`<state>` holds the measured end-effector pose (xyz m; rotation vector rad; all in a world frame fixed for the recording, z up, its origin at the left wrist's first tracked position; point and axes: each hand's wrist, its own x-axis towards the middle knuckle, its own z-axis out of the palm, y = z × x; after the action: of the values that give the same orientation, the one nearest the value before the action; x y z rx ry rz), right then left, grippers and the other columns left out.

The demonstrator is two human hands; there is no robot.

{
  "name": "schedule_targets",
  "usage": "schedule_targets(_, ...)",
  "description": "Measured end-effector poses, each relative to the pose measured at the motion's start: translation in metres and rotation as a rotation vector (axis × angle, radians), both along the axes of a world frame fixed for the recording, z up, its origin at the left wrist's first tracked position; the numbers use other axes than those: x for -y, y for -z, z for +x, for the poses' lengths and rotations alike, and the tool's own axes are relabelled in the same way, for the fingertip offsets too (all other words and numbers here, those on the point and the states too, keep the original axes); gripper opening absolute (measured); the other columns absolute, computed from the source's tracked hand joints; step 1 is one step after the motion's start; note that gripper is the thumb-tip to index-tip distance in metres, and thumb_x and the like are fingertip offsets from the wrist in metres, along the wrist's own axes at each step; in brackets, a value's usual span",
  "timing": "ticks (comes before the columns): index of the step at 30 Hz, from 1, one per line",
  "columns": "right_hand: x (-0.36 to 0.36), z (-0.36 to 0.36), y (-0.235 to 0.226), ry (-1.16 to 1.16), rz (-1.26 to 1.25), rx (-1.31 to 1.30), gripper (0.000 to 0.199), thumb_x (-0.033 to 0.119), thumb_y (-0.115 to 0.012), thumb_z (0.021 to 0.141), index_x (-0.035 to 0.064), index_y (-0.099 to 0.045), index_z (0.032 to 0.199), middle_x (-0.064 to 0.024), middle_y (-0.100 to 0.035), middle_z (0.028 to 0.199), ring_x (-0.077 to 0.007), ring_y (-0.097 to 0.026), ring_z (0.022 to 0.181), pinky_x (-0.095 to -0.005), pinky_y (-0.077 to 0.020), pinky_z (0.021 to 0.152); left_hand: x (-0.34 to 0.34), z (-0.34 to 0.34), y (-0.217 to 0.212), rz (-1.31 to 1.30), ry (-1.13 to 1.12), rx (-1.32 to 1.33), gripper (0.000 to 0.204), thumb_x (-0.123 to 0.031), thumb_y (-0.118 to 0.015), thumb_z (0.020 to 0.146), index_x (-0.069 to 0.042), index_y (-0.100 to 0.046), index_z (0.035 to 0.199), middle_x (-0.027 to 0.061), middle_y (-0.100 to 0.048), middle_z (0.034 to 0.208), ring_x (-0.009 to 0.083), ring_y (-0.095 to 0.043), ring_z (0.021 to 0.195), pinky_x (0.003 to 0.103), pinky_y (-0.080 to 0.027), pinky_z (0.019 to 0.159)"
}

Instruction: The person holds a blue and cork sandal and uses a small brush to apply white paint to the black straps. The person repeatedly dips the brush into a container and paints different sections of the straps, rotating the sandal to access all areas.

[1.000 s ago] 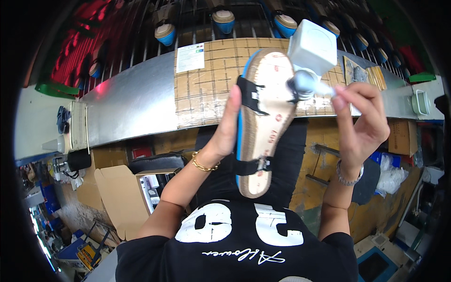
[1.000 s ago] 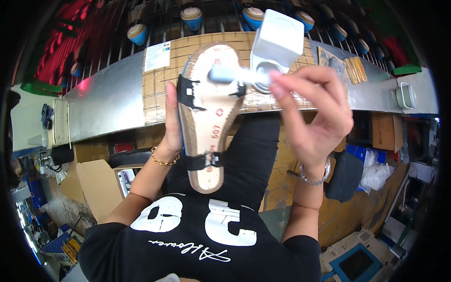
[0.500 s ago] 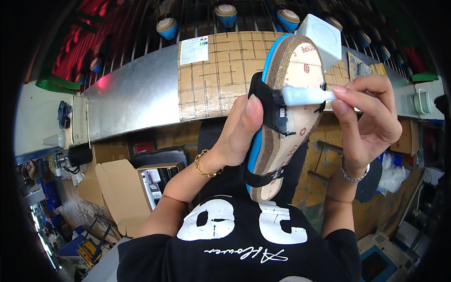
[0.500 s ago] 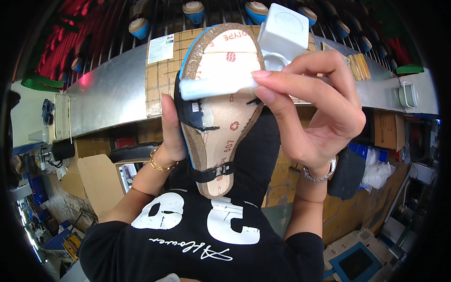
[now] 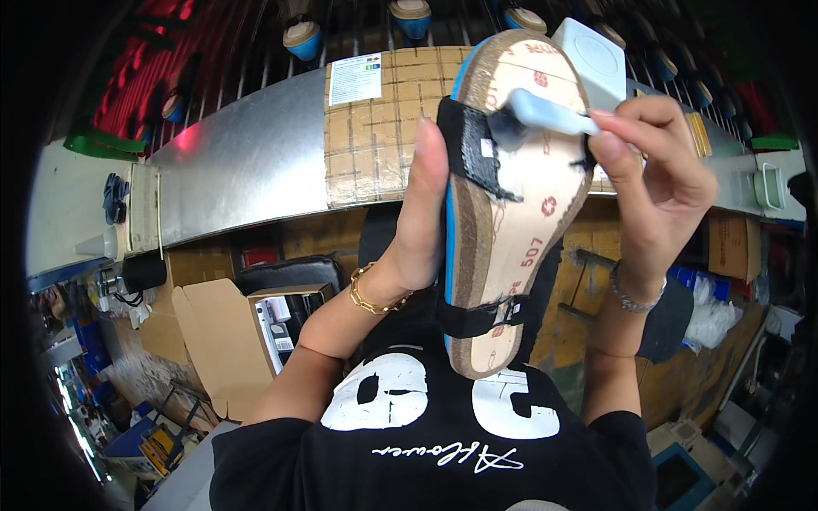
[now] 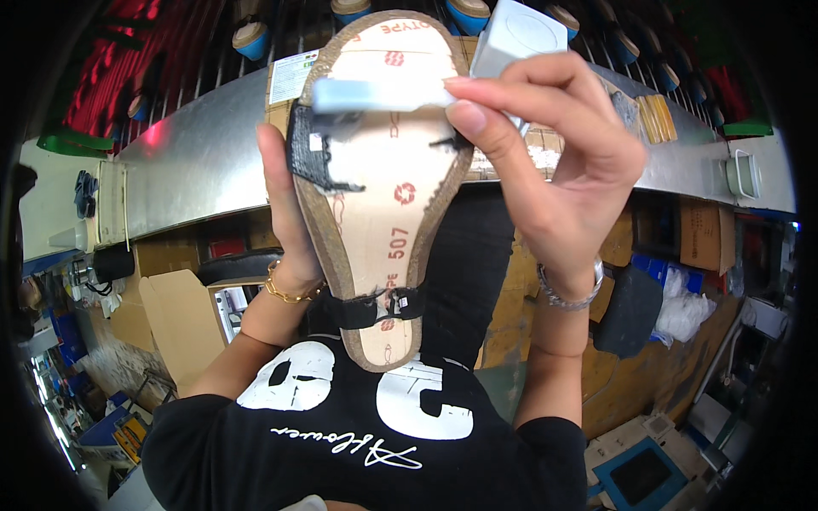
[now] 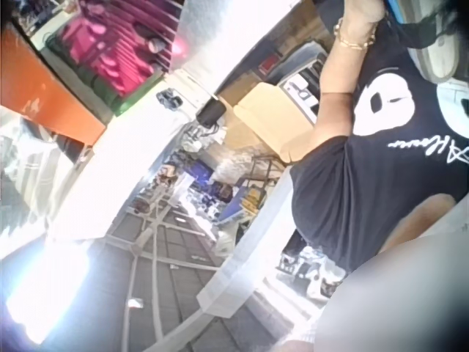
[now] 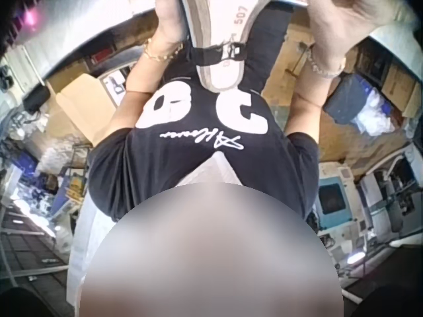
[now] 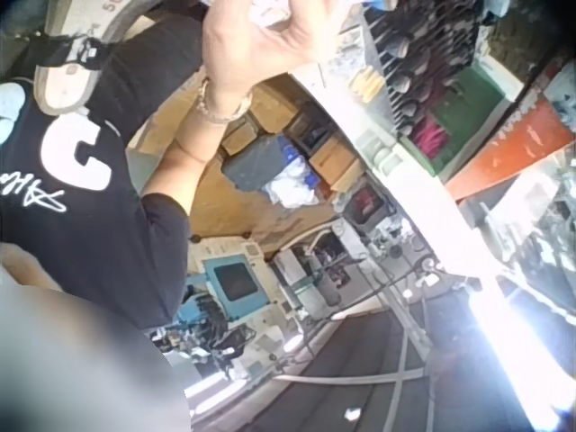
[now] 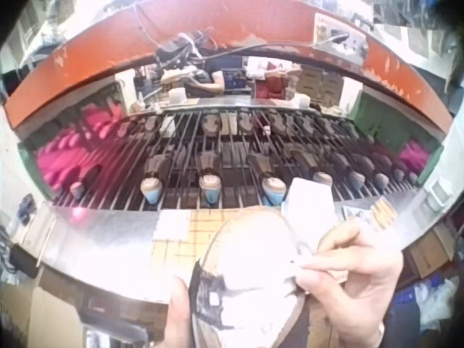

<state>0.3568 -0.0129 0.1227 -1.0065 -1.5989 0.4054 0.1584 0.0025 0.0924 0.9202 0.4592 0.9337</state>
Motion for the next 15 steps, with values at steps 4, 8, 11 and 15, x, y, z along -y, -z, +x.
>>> schedule_targets(4,0.018,-0.016,0.001,0.098,-0.128,-0.034,0.019,0.0,-0.08,0.077,0.0043,-0.081,0.095,-0.0033,-0.063,0.082,-0.012,-0.056,0.078,-0.0237,-0.0417,0.071,-0.008,-0.002,-0.004,0.001,-0.098,0.029,0.098,-0.08,-0.017,0.096,0.001,-0.044,0.144,0.016,-0.061,0.131,0.0202,-0.063,0.116,0.035,-0.052,0.097)
schedule_targets(8,0.025,-0.032,0.006,0.237,-0.057,0.0,0.021,-0.002,-0.081,0.075,0.0042,-0.081,0.095,-0.003,-0.062,0.082,-0.0118,-0.056,0.077,-0.023,-0.0415,0.07,-0.008,-0.002,-0.005,0.055,-0.167,-0.03,0.096,-0.079,-0.017,0.096,0.001,-0.045,0.143,0.0152,-0.062,0.129,0.019,-0.063,0.113,0.034,-0.052,0.097)
schedule_targets(11,0.023,-0.042,0.007,0.352,0.137,0.129,0.024,-0.003,-0.082,0.074,0.006,-0.081,0.096,-0.0031,-0.062,0.083,-0.0122,-0.056,0.075,-0.0224,-0.0411,0.066,-0.005,0.0,-0.004,0.046,-0.186,-0.08,0.093,-0.078,-0.018,0.097,-0.001,-0.048,0.14,0.0135,-0.063,0.125,0.0172,-0.064,0.109,0.032,-0.053,0.095)
schedule_targets(15,0.033,-0.052,-0.001,0.496,0.154,0.28,0.021,-0.005,-0.079,0.078,0.0016,-0.079,0.098,-0.0056,-0.063,0.088,-0.0149,-0.058,0.082,-0.0251,-0.0442,0.073,-0.003,0.003,-0.004,0.093,-0.211,-0.113,0.089,-0.076,-0.019,0.099,-0.001,-0.05,0.136,0.0113,-0.065,0.12,0.0147,-0.064,0.106,0.029,-0.053,0.091)
